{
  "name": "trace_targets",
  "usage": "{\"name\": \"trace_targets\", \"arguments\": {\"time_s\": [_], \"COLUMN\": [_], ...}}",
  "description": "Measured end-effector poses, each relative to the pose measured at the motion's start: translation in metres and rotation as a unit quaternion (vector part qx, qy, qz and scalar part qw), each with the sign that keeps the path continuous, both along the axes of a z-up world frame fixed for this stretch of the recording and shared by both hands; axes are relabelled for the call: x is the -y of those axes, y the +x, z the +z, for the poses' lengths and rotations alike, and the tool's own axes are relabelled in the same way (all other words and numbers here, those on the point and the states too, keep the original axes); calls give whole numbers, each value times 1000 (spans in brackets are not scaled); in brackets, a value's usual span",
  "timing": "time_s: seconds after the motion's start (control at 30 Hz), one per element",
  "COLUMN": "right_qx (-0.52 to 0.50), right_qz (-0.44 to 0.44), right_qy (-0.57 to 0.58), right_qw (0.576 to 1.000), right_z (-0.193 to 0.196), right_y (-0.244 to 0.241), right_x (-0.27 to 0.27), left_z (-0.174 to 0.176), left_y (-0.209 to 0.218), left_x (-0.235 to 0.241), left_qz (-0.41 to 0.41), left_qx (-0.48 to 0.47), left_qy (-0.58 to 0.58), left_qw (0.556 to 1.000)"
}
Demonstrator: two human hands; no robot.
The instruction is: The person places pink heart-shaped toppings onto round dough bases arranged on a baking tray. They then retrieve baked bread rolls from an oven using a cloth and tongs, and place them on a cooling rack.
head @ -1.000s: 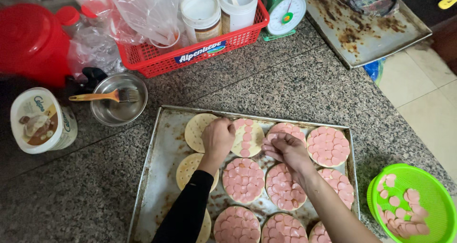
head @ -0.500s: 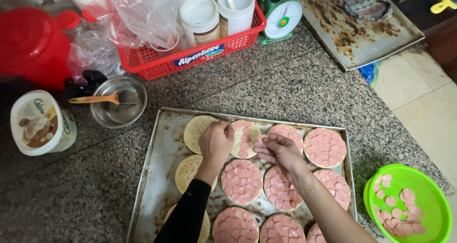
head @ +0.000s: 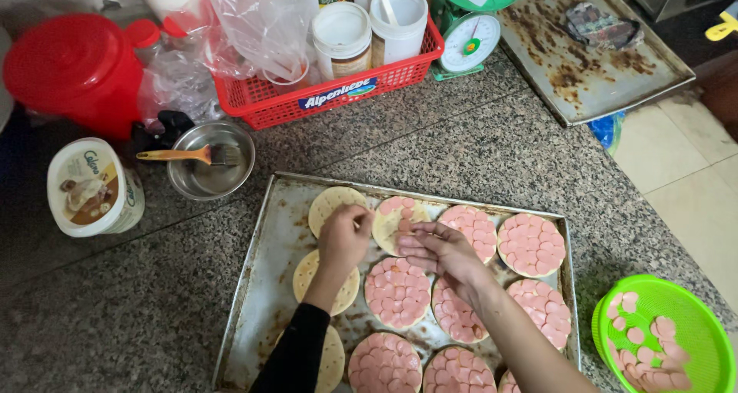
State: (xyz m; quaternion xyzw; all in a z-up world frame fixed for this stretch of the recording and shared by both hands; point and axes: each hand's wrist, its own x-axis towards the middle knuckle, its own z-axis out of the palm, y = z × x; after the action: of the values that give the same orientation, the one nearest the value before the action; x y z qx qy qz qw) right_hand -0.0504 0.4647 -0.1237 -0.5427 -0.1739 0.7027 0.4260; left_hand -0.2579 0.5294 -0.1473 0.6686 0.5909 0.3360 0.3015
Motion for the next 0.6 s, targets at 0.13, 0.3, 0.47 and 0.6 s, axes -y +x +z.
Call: {"name": "trace_targets", "arguments": {"time_s": [0.13, 0.3, 0.47, 0.6], "right_qx": [-4, 4, 3, 17], "right_qz": [-19, -30, -28, -24], "right_qy": [-5, -18, -16, -24], "right_qw": [1000, 999, 999, 999], "right_z": [-6, -6, 0, 4], "right_y": [12, 19, 22, 19], "right_x": [2, 7, 15, 17], "left_z": [-11, -14, -8, -5], "left_y": [-1, 10, 14, 14], "left_x": [-8, -7, -10, -10], "left_qz": [-28, -110, -79, -77], "left_qx": [-45, -95, -215, -223], "left_qy": [61, 133, 117, 120], "left_qw": [997, 980, 966, 964]}}
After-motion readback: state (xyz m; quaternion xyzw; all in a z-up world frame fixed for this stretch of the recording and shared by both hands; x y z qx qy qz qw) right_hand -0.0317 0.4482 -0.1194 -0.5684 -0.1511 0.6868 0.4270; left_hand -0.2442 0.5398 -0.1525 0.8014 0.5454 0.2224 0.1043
